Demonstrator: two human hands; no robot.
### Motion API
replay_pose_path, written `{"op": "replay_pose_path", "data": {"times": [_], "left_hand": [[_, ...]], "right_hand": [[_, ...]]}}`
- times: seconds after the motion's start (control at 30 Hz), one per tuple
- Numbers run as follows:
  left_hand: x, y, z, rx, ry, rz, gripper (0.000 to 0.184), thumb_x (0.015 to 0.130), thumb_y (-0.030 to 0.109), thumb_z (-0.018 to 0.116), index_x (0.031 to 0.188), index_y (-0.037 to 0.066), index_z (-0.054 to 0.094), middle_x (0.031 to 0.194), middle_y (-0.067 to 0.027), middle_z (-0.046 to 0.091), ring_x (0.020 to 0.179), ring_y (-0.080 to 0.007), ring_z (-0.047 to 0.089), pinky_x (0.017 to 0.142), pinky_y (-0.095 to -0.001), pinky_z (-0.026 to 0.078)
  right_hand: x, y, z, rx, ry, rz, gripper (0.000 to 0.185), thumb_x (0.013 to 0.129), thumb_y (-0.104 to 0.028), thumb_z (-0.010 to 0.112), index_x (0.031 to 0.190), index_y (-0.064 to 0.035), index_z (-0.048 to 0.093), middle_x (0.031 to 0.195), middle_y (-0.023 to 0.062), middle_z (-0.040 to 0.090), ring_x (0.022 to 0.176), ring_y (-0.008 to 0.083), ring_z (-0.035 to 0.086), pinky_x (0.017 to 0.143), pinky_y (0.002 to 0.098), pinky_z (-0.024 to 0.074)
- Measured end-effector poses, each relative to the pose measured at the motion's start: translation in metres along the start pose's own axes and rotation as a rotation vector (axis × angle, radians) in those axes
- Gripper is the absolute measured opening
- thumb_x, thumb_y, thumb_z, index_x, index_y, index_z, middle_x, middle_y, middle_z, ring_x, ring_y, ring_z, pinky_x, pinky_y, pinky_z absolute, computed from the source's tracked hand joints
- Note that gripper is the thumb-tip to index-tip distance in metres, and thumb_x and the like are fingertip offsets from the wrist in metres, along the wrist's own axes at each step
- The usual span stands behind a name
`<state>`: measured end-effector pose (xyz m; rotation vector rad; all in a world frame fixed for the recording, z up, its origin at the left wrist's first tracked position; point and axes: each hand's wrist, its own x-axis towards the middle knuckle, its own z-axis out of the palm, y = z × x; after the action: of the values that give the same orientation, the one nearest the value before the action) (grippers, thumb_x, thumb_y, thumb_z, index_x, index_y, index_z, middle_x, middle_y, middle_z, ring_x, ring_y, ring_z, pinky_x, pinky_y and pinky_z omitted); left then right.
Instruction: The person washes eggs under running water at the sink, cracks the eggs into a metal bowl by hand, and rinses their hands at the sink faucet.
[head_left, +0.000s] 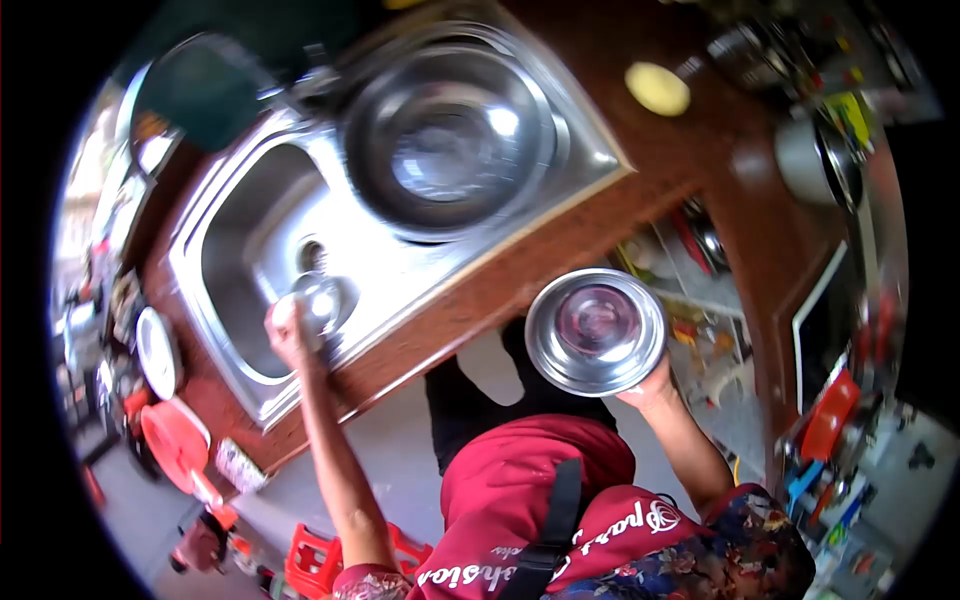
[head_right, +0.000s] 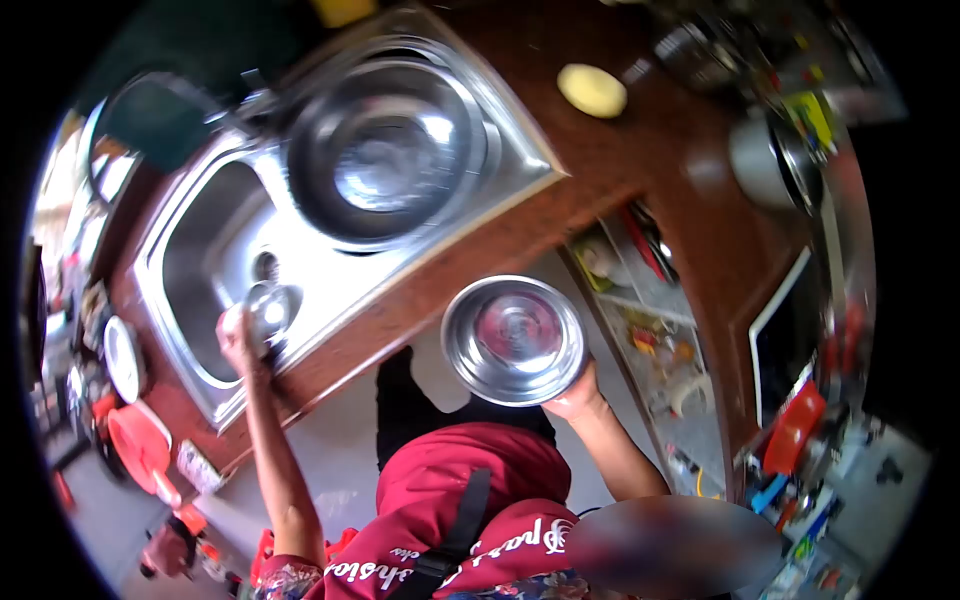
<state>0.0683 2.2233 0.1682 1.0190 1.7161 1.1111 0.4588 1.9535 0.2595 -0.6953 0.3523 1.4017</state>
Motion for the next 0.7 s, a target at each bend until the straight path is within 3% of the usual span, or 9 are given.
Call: {"op": "replay_pose_path", "data": {"times": [0.2,0.3,0.37,0.43,0.5,0.57,0.6,0.63,0.7], "left_hand": [[-0.005,-0.001,0.001,-0.388,0.001,-0.235,0.044,0.08,0.021,0.069,0.119,0.014,0.048,0.095,-0.0066,0.058,0.069,-0.0174,0.058,0.041,-0.028,0.05],[0.001,-0.005,-0.006,-0.454,-0.109,-0.236,0.035,0.083,0.019,0.066,0.113,0.016,0.048,0.093,-0.0043,0.057,0.079,-0.018,0.057,0.038,-0.0266,0.046],[-0.001,0.004,-0.023,-0.618,-0.242,-0.36,0.037,0.086,0.018,0.063,0.119,0.016,0.047,0.095,-0.0068,0.058,0.074,-0.0169,0.06,0.042,-0.0295,0.05],[0.008,-0.04,-0.018,-0.552,-0.129,-0.13,0.031,0.089,0.02,0.058,0.117,0.009,0.049,0.097,-0.0073,0.058,0.072,-0.015,0.061,0.049,-0.0302,0.053],[0.002,-0.033,-0.034,-0.802,-0.176,-0.272,0.03,0.092,0.023,0.052,0.115,0.004,0.049,0.094,-0.0069,0.06,0.065,-0.0143,0.06,0.055,-0.0303,0.053],[-0.009,-0.021,-0.075,-0.869,-0.616,-0.492,0.03,0.093,0.025,0.05,0.113,0.003,0.05,0.085,-0.0071,0.061,0.067,-0.0157,0.061,0.054,-0.0313,0.053],[-0.016,-0.016,-0.08,-0.971,-0.574,-0.539,0.026,0.092,0.024,0.051,0.108,0.003,0.052,0.078,-0.0078,0.061,0.061,-0.0164,0.061,0.048,-0.0291,0.051],[-0.017,-0.009,-0.078,-0.65,-0.463,-0.506,0.025,0.091,0.023,0.052,0.104,0.002,0.052,0.076,-0.0099,0.06,0.053,-0.0171,0.059,0.041,-0.0267,0.048],[-0.014,-0.006,-0.082,-0.551,-0.63,-0.49,0.025,0.091,0.023,0.051,0.104,0.002,0.05,0.076,-0.0104,0.06,0.048,-0.017,0.057,0.036,-0.0257,0.045]], "right_hand": [[0.047,0.095,0.082,-0.094,-0.099,0.232,0.047,0.094,-0.035,0.035,0.13,-0.0073,0.046,0.13,0.0105,0.05,0.12,0.0272,0.048,0.103,0.0443,0.0373],[0.074,0.154,0.122,-0.19,-0.114,0.263,0.046,0.094,-0.036,0.036,0.13,-0.0082,0.046,0.13,0.0088,0.05,0.119,0.0261,0.049,0.103,0.0432,0.0374],[0.09,0.194,0.148,-0.333,-0.168,0.227,0.046,0.094,-0.036,0.038,0.13,-0.0086,0.047,0.13,0.008,0.051,0.119,0.0251,0.049,0.103,0.0424,0.0376],[0.113,0.232,0.174,-0.339,-0.322,0.317,0.048,0.095,-0.038,0.037,0.131,-0.0079,0.045,0.13,0.0083,0.05,0.119,0.0245,0.049,0.103,0.0414,0.0379],[0.128,0.275,0.221,-0.402,-0.433,0.341,0.049,0.096,-0.04,0.036,0.133,-0.0075,0.043,0.131,0.0084,0.05,0.119,0.0249,0.049,0.103,0.0422,0.038],[0.145,0.317,0.25,-0.472,-0.504,0.468,0.048,0.095,-0.037,0.037,0.132,-0.0078,0.045,0.131,0.0097,0.05,0.12,0.0254,0.048,0.103,0.0437,0.0378],[0.152,0.34,0.266,-0.532,-0.515,0.527,0.049,0.095,-0.039,0.037,0.132,-0.0074,0.045,0.131,0.0102,0.05,0.12,0.0253,0.048,0.103,0.0437,0.0384],[0.157,0.365,0.282,-0.6,-0.525,0.59,0.051,0.096,-0.042,0.037,0.132,-0.0071,0.045,0.132,0.0108,0.049,0.12,0.0251,0.048,0.102,0.0438,0.0389],[0.161,0.408,0.306,-0.789,-0.518,0.773,0.059,0.094,-0.055,0.036,0.134,-0.0114,0.044,0.131,0.0104,0.05,0.118,0.026,0.049,0.096,0.0507,0.042]]}}
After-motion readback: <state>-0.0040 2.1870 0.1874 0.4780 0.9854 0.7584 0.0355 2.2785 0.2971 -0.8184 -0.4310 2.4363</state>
